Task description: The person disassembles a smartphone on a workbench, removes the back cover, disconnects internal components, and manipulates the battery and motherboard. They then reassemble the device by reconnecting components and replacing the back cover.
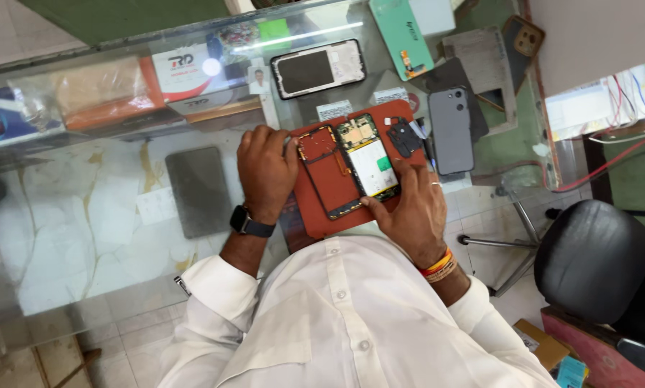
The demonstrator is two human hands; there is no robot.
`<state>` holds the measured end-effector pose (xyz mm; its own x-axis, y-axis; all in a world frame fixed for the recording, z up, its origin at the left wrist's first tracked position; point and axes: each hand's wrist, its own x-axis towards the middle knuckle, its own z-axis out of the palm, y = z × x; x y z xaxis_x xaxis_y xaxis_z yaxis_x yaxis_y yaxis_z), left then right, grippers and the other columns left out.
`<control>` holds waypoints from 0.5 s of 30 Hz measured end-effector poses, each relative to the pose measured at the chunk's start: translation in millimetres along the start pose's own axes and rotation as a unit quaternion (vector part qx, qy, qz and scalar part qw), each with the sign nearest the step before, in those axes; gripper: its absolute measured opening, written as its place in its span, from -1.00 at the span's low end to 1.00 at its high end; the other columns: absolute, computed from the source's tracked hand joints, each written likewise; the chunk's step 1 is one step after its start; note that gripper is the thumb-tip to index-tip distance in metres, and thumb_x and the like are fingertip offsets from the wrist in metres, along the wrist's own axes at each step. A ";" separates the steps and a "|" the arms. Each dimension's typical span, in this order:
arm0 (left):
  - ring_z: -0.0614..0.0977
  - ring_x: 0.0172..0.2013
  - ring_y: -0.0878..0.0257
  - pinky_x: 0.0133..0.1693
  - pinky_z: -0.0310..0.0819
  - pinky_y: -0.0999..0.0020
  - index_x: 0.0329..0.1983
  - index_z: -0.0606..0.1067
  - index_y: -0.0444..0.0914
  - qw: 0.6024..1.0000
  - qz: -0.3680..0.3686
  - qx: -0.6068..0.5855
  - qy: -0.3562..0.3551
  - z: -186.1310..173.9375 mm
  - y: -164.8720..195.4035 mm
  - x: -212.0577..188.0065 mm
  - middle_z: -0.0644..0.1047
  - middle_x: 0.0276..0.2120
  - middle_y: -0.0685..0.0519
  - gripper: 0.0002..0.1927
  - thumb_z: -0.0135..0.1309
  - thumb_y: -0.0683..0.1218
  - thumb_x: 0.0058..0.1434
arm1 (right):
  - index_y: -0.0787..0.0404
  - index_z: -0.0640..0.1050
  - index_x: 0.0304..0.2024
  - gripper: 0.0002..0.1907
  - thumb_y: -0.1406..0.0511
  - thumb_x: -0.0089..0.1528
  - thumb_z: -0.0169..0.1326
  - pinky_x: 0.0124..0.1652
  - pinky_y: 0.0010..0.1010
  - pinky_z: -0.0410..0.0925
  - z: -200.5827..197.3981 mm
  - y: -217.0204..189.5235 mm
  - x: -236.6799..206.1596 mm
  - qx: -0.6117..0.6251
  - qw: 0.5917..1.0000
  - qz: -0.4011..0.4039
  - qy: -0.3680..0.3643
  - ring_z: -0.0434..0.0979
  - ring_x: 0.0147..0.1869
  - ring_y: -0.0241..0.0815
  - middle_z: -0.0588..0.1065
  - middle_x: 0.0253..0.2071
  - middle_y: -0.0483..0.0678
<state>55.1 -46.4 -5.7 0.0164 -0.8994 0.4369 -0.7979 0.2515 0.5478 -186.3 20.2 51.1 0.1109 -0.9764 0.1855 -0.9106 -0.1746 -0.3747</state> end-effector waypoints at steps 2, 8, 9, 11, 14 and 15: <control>0.51 -0.18 -0.05 -0.11 0.41 0.05 -0.24 0.60 -0.26 1.000 0.007 -0.007 -0.006 1.4 -1.9 3.4 0.50 -0.29 -0.04 -0.90 0.26 -0.14 0.23 | 0.31 0.44 0.16 -0.20 0.06 0.00 0.42 -0.13 -0.07 0.33 -1.5 -2.3 -3.5 0.003 0.999 0.028 -0.019 0.46 -0.07 0.13 0.45 -0.09 0.15; 0.53 -0.18 -0.05 -0.12 0.43 0.07 -0.22 0.61 -0.26 1.000 0.006 -0.019 -0.011 4.7 3.0 3.9 0.53 -0.28 -0.04 -0.89 0.27 -0.14 0.22 | 0.29 0.42 0.23 -0.27 0.11 0.11 0.36 -0.07 -0.11 0.34 2.7 11.4 -10.4 0.068 0.997 0.040 -0.007 0.48 -0.04 0.10 0.48 -0.10 0.11; 0.54 -0.19 -0.05 -0.12 0.44 0.07 -0.22 0.61 -0.26 1.000 0.007 -0.021 -0.014 5.8 2.9 4.5 0.54 -0.28 -0.03 -0.89 0.27 -0.15 0.22 | 0.28 0.43 0.23 -0.29 0.11 0.14 0.36 -0.06 -0.11 0.35 3.6 17.9 -9.6 0.059 0.996 0.059 0.021 0.49 -0.02 0.09 0.49 -0.07 0.11; 0.55 -0.19 -0.04 -0.13 0.45 0.08 -0.22 0.61 -0.26 1.000 0.009 -0.015 -0.018 7.7 1.9 4.9 0.55 -0.28 -0.03 -0.90 0.26 -0.16 0.23 | 0.24 0.45 0.22 -0.35 0.11 0.19 0.37 -0.02 -0.12 0.36 4.2 35.1 -5.3 0.042 0.992 0.091 0.074 0.50 0.02 0.09 0.50 0.00 0.12; 0.55 -0.20 -0.04 -0.13 0.45 0.08 -0.24 0.61 -0.26 0.999 0.028 0.004 -0.016 11.9 2.5 6.0 0.56 -0.29 -0.03 -0.93 0.25 -0.18 0.23 | 0.26 0.46 0.19 -0.36 0.15 0.15 0.38 0.04 -0.09 0.34 -3.1 71.3 6.0 -0.076 0.978 0.104 0.162 0.49 0.07 0.13 0.48 0.01 0.13; 0.55 -0.21 -0.04 -0.13 0.45 0.08 -0.26 0.60 -0.27 0.999 0.040 0.012 -0.012 11.8 2.7 6.6 0.56 -0.29 -0.04 -0.93 0.25 -0.18 0.22 | 0.27 0.46 0.18 -0.35 0.15 0.14 0.39 0.03 -0.08 0.33 -5.5 81.7 9.1 -0.101 0.974 0.115 0.170 0.49 0.05 0.13 0.49 0.00 0.14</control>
<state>46.0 -55.9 -9.8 -0.0629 -0.8850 0.4613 -0.8100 0.3153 0.4945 -261.9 -2.2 27.1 -0.2114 -0.8822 0.4208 -0.9593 0.1048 -0.2622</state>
